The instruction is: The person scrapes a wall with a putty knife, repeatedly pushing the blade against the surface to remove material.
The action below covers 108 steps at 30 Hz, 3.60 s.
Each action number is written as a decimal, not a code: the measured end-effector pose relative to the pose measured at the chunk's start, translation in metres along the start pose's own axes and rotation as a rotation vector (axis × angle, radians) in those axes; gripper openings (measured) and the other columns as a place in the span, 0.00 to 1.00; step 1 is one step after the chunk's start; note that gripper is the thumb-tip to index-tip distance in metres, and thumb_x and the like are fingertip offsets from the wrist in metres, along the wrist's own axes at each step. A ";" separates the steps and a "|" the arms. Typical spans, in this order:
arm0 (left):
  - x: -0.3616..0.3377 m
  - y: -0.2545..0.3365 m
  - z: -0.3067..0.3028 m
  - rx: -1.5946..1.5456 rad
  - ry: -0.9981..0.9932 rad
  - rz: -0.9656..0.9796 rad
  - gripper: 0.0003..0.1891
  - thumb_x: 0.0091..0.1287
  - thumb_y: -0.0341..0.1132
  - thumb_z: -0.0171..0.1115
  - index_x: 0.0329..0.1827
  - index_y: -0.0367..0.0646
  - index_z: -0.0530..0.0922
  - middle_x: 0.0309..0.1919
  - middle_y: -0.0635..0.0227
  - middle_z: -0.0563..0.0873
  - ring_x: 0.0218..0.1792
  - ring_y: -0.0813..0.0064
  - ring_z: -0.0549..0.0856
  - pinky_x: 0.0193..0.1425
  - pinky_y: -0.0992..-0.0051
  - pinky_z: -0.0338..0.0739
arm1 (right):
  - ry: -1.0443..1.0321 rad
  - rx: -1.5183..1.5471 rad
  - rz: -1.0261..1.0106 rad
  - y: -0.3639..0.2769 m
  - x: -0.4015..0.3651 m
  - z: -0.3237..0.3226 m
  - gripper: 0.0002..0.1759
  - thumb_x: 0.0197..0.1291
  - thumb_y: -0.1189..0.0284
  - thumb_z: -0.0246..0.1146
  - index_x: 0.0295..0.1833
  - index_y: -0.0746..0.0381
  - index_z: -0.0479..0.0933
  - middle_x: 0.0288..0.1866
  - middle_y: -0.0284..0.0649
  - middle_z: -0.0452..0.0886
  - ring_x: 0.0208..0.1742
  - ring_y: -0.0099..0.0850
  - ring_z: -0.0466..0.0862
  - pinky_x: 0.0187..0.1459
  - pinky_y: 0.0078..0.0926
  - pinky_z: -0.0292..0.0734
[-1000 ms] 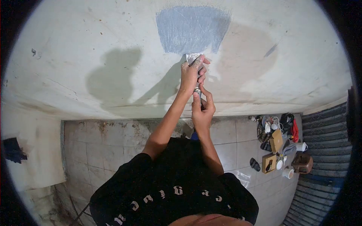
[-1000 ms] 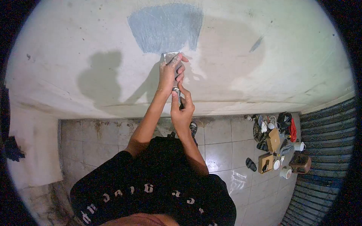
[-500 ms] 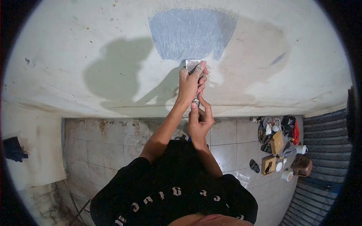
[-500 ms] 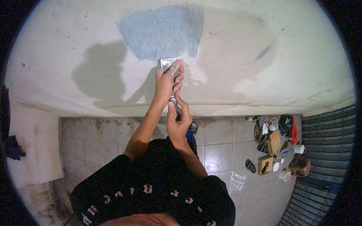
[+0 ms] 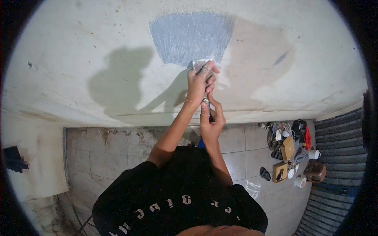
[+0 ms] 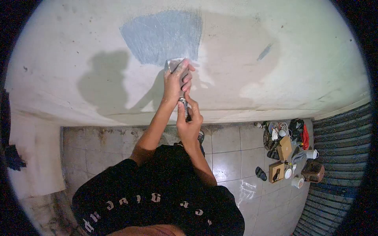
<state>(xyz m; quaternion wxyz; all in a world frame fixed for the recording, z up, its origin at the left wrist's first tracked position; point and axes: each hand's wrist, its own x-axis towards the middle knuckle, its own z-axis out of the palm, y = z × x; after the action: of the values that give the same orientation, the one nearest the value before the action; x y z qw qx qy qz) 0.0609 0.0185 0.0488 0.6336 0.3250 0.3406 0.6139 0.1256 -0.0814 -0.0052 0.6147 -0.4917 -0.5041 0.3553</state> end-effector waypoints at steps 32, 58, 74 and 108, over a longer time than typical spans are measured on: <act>-0.011 0.008 0.000 0.024 0.062 -0.059 0.18 0.72 0.44 0.58 0.28 0.39 0.74 0.13 0.76 0.68 0.09 0.85 0.65 0.11 0.80 0.58 | 0.017 0.013 0.046 -0.001 -0.012 0.003 0.19 0.67 0.79 0.61 0.61 0.74 0.73 0.56 0.51 0.82 0.50 0.25 0.80 0.51 0.21 0.76; -0.003 0.002 -0.012 0.104 0.005 -0.020 0.19 0.71 0.45 0.59 0.26 0.39 0.74 0.12 0.76 0.68 0.09 0.86 0.65 0.11 0.81 0.59 | 0.040 -0.025 0.022 0.008 -0.009 0.010 0.17 0.67 0.77 0.60 0.60 0.71 0.74 0.55 0.47 0.84 0.34 0.16 0.75 0.30 0.16 0.70; -0.004 0.011 -0.002 0.114 0.021 -0.025 0.18 0.71 0.44 0.59 0.26 0.40 0.74 0.12 0.76 0.68 0.08 0.84 0.66 0.10 0.80 0.58 | 0.034 -0.015 0.030 -0.002 -0.008 0.009 0.17 0.67 0.77 0.61 0.60 0.71 0.74 0.50 0.42 0.85 0.28 0.13 0.70 0.24 0.14 0.62; 0.001 0.023 0.019 0.014 -0.052 0.047 0.19 0.71 0.43 0.60 0.26 0.39 0.73 0.13 0.75 0.68 0.09 0.84 0.65 0.11 0.80 0.56 | 0.083 -0.008 0.047 -0.026 0.003 0.003 0.18 0.66 0.78 0.62 0.60 0.70 0.75 0.50 0.42 0.85 0.29 0.13 0.71 0.25 0.13 0.64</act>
<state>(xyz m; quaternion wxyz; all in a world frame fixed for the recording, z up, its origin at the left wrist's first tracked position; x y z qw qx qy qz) 0.0638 0.0204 0.0784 0.6255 0.3530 0.3204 0.6176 0.1218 -0.0846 0.0209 0.6246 -0.5200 -0.4680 0.3469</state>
